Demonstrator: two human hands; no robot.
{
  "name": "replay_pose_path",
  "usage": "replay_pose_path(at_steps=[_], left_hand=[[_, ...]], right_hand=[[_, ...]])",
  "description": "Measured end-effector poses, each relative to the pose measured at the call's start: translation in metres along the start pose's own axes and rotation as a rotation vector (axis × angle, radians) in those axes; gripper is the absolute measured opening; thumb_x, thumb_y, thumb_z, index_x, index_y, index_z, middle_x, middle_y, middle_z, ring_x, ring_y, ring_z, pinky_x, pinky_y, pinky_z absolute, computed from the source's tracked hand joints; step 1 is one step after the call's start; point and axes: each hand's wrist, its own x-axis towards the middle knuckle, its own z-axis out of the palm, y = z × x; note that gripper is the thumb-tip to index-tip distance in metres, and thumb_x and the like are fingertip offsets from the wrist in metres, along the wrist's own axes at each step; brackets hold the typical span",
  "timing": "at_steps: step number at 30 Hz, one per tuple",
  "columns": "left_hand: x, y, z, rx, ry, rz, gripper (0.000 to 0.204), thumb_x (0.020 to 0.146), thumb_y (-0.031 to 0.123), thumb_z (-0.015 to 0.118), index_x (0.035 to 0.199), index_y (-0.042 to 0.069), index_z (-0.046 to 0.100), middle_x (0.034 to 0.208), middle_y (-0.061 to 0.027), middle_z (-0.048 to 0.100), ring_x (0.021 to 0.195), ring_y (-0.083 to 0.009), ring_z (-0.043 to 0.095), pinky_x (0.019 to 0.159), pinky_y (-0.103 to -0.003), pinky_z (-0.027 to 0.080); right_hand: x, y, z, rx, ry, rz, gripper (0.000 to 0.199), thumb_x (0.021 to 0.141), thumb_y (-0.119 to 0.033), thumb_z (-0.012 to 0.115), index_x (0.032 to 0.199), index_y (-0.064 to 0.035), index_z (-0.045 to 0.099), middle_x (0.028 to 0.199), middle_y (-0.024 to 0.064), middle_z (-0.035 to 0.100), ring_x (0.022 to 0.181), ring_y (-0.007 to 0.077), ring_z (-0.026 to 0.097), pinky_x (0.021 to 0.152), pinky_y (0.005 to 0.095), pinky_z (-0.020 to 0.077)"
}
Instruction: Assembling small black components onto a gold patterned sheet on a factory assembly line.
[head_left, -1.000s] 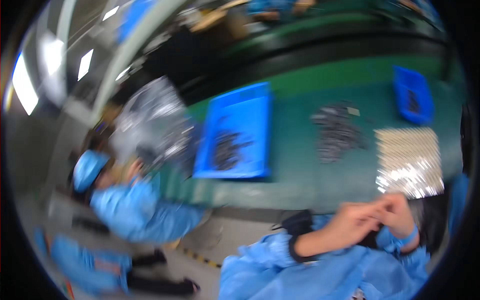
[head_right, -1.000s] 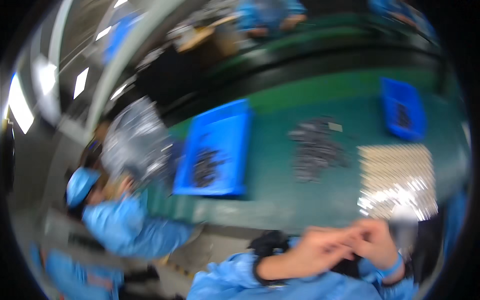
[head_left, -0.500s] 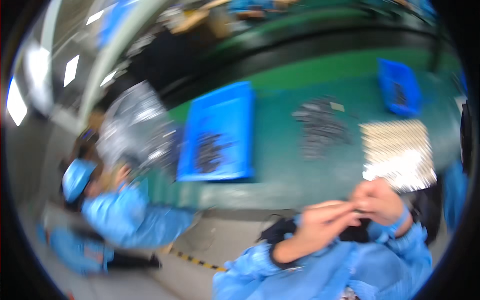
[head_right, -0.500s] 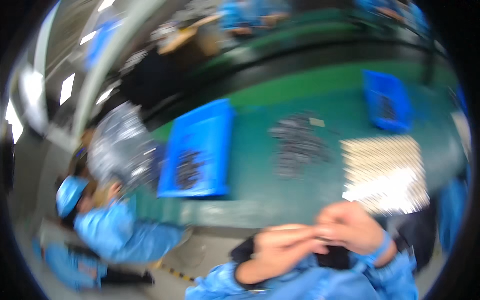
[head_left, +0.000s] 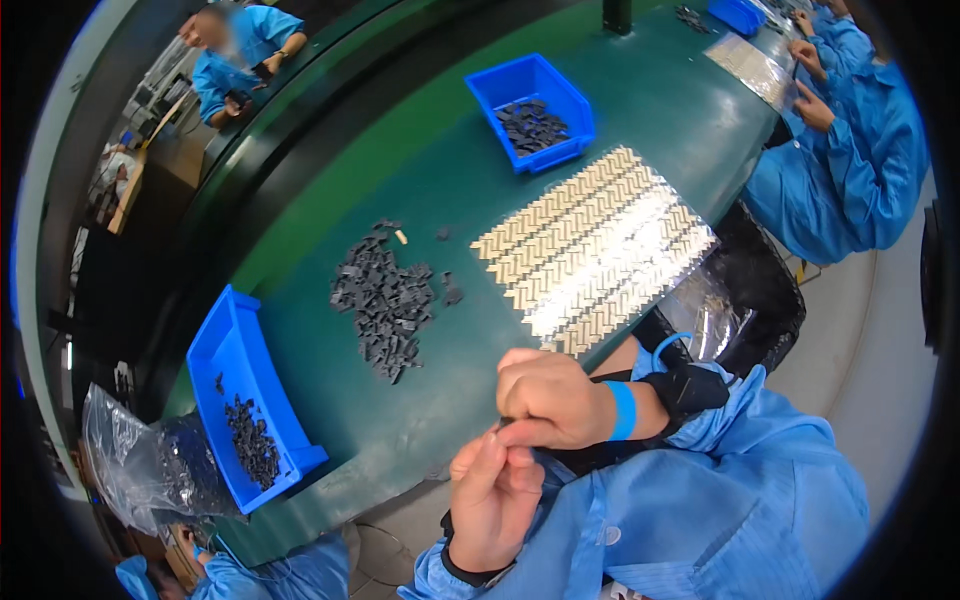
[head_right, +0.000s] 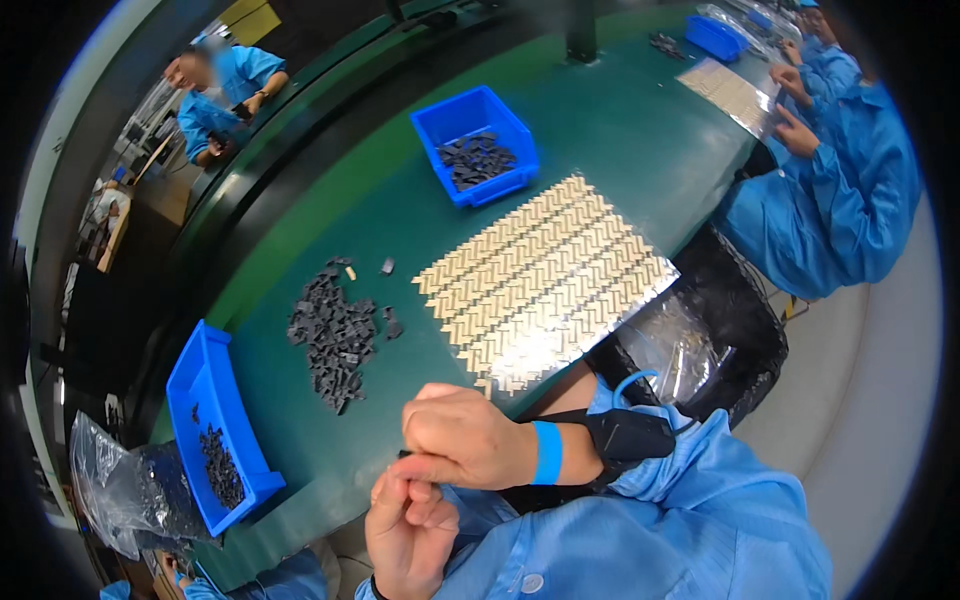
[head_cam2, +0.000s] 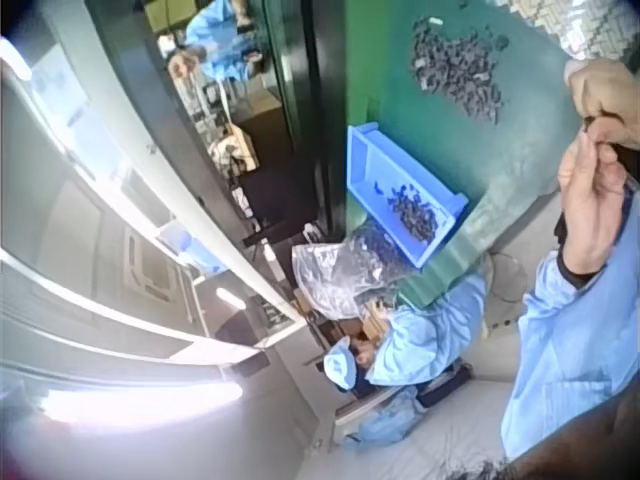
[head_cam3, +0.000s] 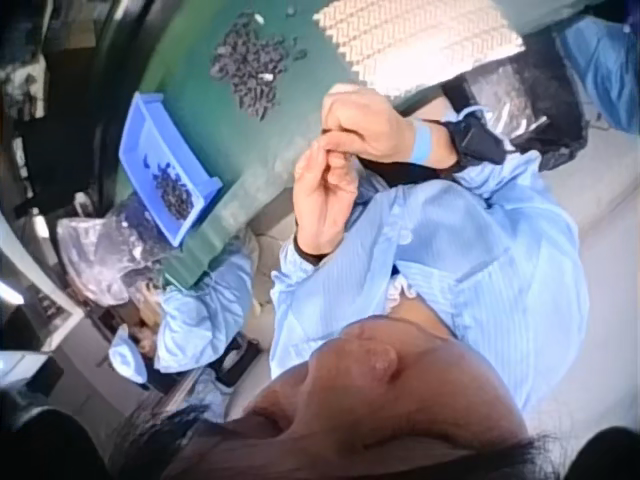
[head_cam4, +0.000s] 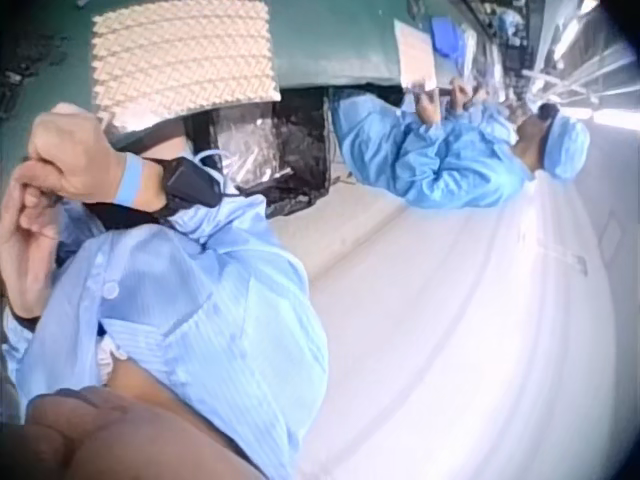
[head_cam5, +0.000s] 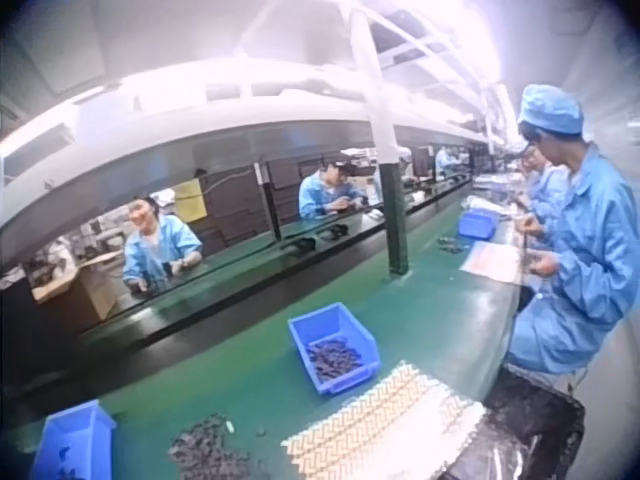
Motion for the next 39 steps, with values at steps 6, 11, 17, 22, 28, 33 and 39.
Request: replay_pose_path(at_steps=[6, 11, 17, 22, 28, 33, 39], left_hand=[[-0.026, 0.053, -0.037, 0.603, 0.153, 0.788, 0.020, 0.087, 0.009, 0.056, 0.105, -0.001, 0.053, 0.092, -0.0122, 0.059, 0.082, -0.0181, 0.057, 0.070, -0.027, 0.051], [-0.059, 0.178, -0.050, 1.805, 0.750, 1.564, 0.009, 0.088, 0.000, 0.051, 0.092, -0.006, 0.055, 0.086, -0.0118, 0.058, 0.073, -0.0196, 0.054, 0.069, -0.029, 0.049], [-0.079, 0.238, -0.098, 2.773, 1.375, 1.011, 0.031, 0.086, 0.010, 0.057, 0.115, -0.001, 0.057, 0.132, -0.0219, 0.042, 0.120, -0.0340, 0.044, 0.099, -0.040, 0.036], [0.026, 0.100, -0.006, 2.354, 0.140, 0.966, 0.045, 0.074, 0.003, 0.064, 0.119, 0.001, 0.055, 0.134, -0.0198, 0.043, 0.127, -0.0340, 0.038, 0.105, -0.041, 0.028], [0.086, 0.015, 0.009, 2.330, -0.423, 0.546, 0.062, 0.074, 0.009, 0.068, 0.131, 0.005, 0.044, 0.128, -0.0115, 0.051, 0.125, -0.0305, 0.041, 0.106, -0.052, 0.018], [0.095, 0.012, 0.003, 2.334, -0.431, 0.688, 0.057, 0.073, 0.009, 0.068, 0.127, 0.007, 0.049, 0.112, -0.0083, 0.061, 0.114, -0.0265, 0.052, 0.106, -0.054, 0.016], [0.102, 0.012, -0.002, 2.357, -0.479, 0.768, 0.051, 0.071, 0.015, 0.071, 0.120, 0.009, 0.056, 0.111, -0.0056, 0.061, 0.109, -0.0229, 0.054, 0.107, -0.053, 0.015]], right_hand=[[0.002, -0.010, -0.045, -0.193, -0.076, -0.210, 0.025, 0.076, -0.017, 0.071, 0.069, -0.0045, 0.051, 0.067, 0.0063, 0.049, 0.059, 0.0240, 0.051, 0.057, 0.0333, 0.0419], [-0.008, -0.012, -0.091, -0.430, -0.008, 0.040, 0.016, 0.070, -0.007, 0.072, 0.072, -0.0034, 0.056, 0.067, 0.0076, 0.056, 0.061, 0.0246, 0.056, 0.057, 0.0335, 0.0439], [-0.026, -0.006, -0.089, -0.527, -0.198, 0.144, 0.017, 0.073, -0.010, 0.070, 0.086, -0.0047, 0.059, 0.086, 0.0061, 0.060, 0.080, 0.0226, 0.058, 0.071, 0.0332, 0.0439], [-0.032, 0.004, -0.075, -0.559, -0.256, 0.180, 0.027, 0.071, -0.015, 0.071, 0.092, -0.0047, 0.059, 0.094, 0.0063, 0.060, 0.089, 0.0228, 0.057, 0.079, 0.0350, 0.0423], [-0.034, 0.008, -0.074, -0.549, -0.245, 0.206, 0.029, 0.069, -0.015, 0.072, 0.093, -0.0051, 0.059, 0.097, 0.0062, 0.061, 0.093, 0.0242, 0.057, 0.081, 0.0354, 0.0426], [-0.034, 0.007, -0.075, -0.513, -0.264, 0.208, 0.030, 0.068, -0.015, 0.072, 0.093, -0.0051, 0.059, 0.096, 0.0073, 0.059, 0.093, 0.0252, 0.056, 0.081, 0.0363, 0.0422], [-0.035, 0.010, -0.075, -0.552, -0.285, 0.201, 0.031, 0.067, -0.015, 0.073, 0.093, -0.0049, 0.059, 0.093, 0.0074, 0.057, 0.091, 0.0252, 0.055, 0.081, 0.0359, 0.0418]])
